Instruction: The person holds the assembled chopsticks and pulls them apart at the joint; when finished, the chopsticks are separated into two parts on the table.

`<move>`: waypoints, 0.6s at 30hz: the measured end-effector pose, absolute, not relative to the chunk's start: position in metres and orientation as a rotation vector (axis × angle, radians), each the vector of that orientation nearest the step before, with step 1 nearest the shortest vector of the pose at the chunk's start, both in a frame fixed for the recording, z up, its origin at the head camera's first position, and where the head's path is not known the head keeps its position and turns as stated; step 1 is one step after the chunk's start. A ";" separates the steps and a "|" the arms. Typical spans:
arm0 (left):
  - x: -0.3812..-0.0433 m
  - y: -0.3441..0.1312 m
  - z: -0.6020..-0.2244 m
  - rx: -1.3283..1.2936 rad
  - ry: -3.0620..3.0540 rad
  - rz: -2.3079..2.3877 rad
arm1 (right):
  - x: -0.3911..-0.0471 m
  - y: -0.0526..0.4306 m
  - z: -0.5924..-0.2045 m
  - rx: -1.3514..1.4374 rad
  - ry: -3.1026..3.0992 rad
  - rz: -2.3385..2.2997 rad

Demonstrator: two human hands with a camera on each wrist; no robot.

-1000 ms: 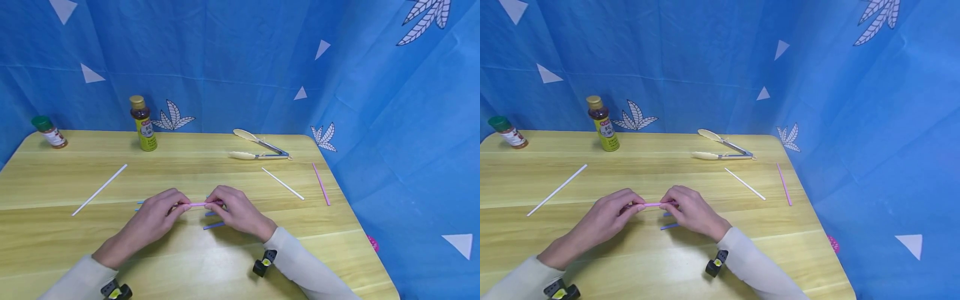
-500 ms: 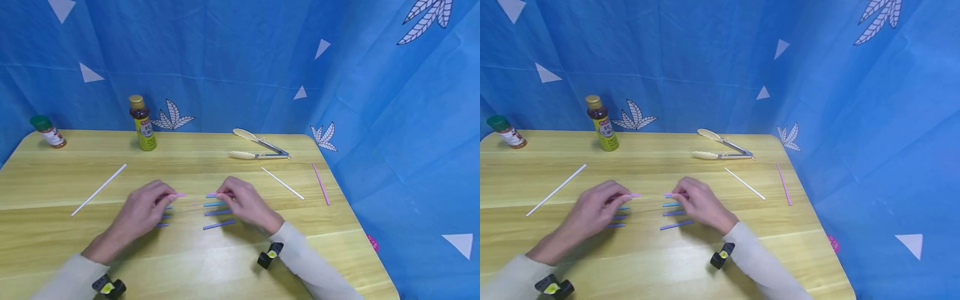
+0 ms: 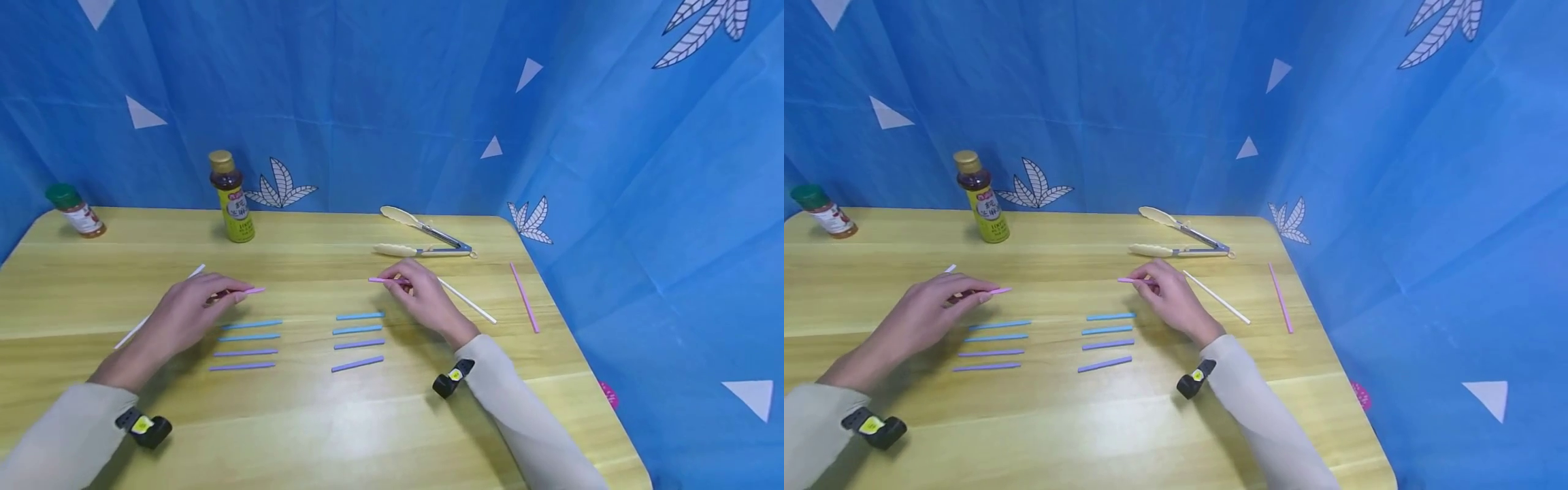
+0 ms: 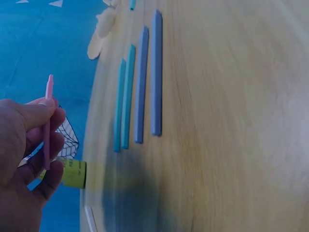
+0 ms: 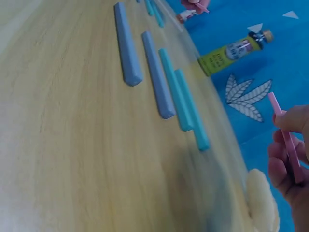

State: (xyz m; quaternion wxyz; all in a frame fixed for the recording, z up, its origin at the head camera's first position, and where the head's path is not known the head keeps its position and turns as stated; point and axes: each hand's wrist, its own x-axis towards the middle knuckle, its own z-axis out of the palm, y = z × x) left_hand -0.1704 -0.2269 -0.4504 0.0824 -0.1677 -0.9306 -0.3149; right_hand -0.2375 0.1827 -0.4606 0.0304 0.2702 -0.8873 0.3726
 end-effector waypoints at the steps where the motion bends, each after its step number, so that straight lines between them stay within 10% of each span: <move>1: -0.173 -0.227 -0.451 -0.493 -2.811 -0.932 | -0.239 0.181 -0.462 0.844 -2.739 1.142; 18: -0.194 -0.212 -0.466 -0.526 -3.050 -0.815 | -0.251 0.150 -0.480 0.971 -2.923 1.015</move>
